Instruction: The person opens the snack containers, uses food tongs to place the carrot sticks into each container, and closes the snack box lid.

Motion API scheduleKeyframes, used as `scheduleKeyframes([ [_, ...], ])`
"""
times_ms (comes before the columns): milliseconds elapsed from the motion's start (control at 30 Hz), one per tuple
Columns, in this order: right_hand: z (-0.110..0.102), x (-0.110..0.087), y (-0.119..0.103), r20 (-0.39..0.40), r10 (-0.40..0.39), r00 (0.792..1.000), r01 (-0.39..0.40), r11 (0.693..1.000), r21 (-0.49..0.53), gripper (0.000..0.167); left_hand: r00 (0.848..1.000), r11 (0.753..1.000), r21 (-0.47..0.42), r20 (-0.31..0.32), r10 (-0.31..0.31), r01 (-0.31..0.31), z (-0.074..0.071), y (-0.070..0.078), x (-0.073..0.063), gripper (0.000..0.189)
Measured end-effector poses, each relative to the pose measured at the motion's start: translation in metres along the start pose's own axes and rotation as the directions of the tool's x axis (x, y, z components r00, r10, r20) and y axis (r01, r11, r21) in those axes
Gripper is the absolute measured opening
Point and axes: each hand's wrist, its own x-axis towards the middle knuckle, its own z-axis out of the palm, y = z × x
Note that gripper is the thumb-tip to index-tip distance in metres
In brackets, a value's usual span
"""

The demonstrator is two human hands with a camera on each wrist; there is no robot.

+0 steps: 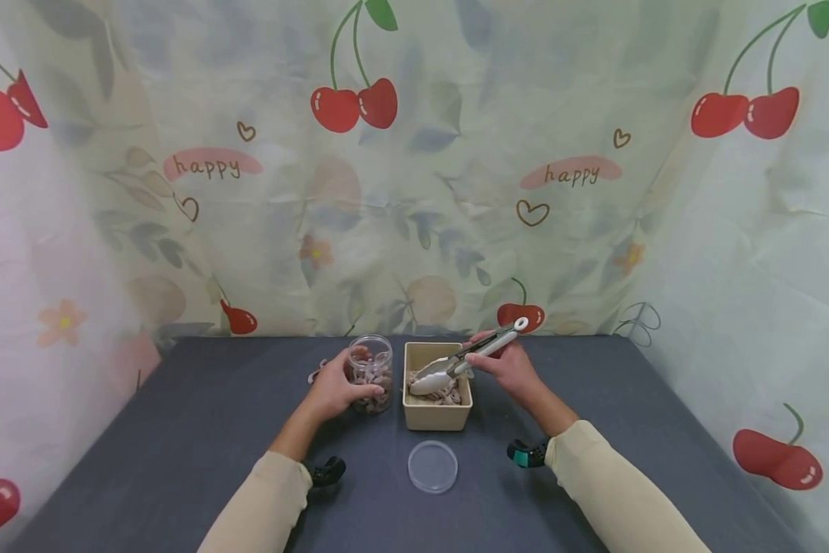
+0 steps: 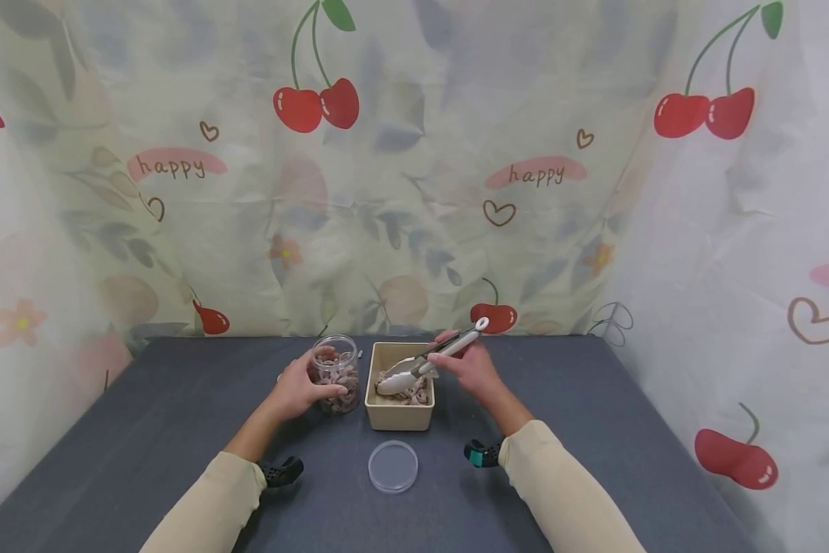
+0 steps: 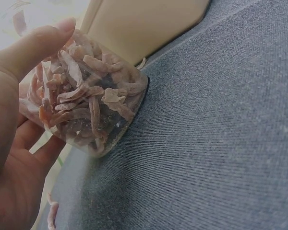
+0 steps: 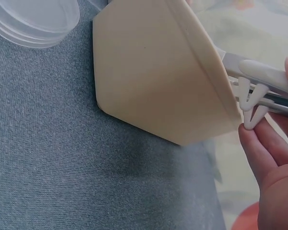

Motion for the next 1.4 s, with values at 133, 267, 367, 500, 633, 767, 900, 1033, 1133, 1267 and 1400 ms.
scheduleKeyframes([
  [133, 0.001, -0.001, -0.001, -0.01, 0.029, 1.0, -0.029, 1.0, -0.002, 0.035, 1.0, 1.0, 0.0, -0.002, 0.005, -0.005, 0.0, -0.001, 0.0, 0.078],
  [267, 0.0, -0.003, -0.001, -0.023, 0.068, 0.997, -0.067, 0.997, 0.049, 0.033, 1.0, 1.0, -0.002, 0.002, 0.014, -0.014, 0.001, -0.002, 0.001, 0.076],
  [367, -0.002, -0.004, 0.0, -0.029, 0.064, 0.998, -0.061, 0.995, 0.085, 0.03, 1.0, 1.0, -0.005, 0.003, 0.014, -0.014, 0.001, -0.002, 0.001, 0.076],
  [500, -0.005, -0.003, 0.0, -0.027, 0.025, 0.999, -0.022, 0.994, 0.111, 0.028, 1.0, 1.0, -0.01, -0.001, 0.014, -0.014, 0.0, 0.0, 0.001, 0.078],
  [633, -0.006, -0.001, -0.008, -0.045, 0.049, 0.998, -0.043, 0.992, 0.117, 0.031, 1.0, 1.0, -0.01, 0.003, 0.021, -0.021, 0.0, 0.0, 0.001, 0.08],
  [767, -0.01, 0.002, -0.018, -0.058, 0.072, 0.996, -0.066, 0.992, 0.109, 0.037, 1.0, 1.0, -0.008, 0.009, 0.028, -0.028, 0.0, -0.001, 0.001, 0.08],
  [900, -0.013, 0.004, -0.028, -0.066, 0.074, 0.995, -0.066, 0.991, 0.114, 0.037, 1.0, 1.0, -0.005, 0.008, 0.018, -0.018, 0.0, -0.003, 0.001, 0.079],
  [1033, -0.016, 0.006, -0.037, -0.073, 0.028, 0.997, -0.019, 0.991, 0.131, 0.035, 1.0, 1.0, -0.004, 0.007, 0.005, -0.005, -0.001, -0.003, 0.001, 0.078],
  [1133, -0.017, 0.008, -0.043, -0.078, -0.003, 0.997, 0.014, 0.99, 0.139, 0.033, 1.0, 1.0, 0.0, 0.009, 0.006, -0.006, -0.001, -0.004, 0.002, 0.078],
  [1267, -0.019, 0.011, -0.052, -0.102, -0.023, 0.994, 0.038, 0.989, 0.145, 0.032, 1.0, 1.0, -0.005, 0.009, 0.007, -0.007, 0.0, -0.004, 0.002, 0.075],
  [1400, -0.019, 0.013, -0.063, -0.113, -0.036, 0.993, 0.051, 0.99, 0.135, 0.034, 1.0, 1.0, -0.014, 0.007, 0.02, -0.02, 0.0, -0.002, 0.001, 0.074],
])
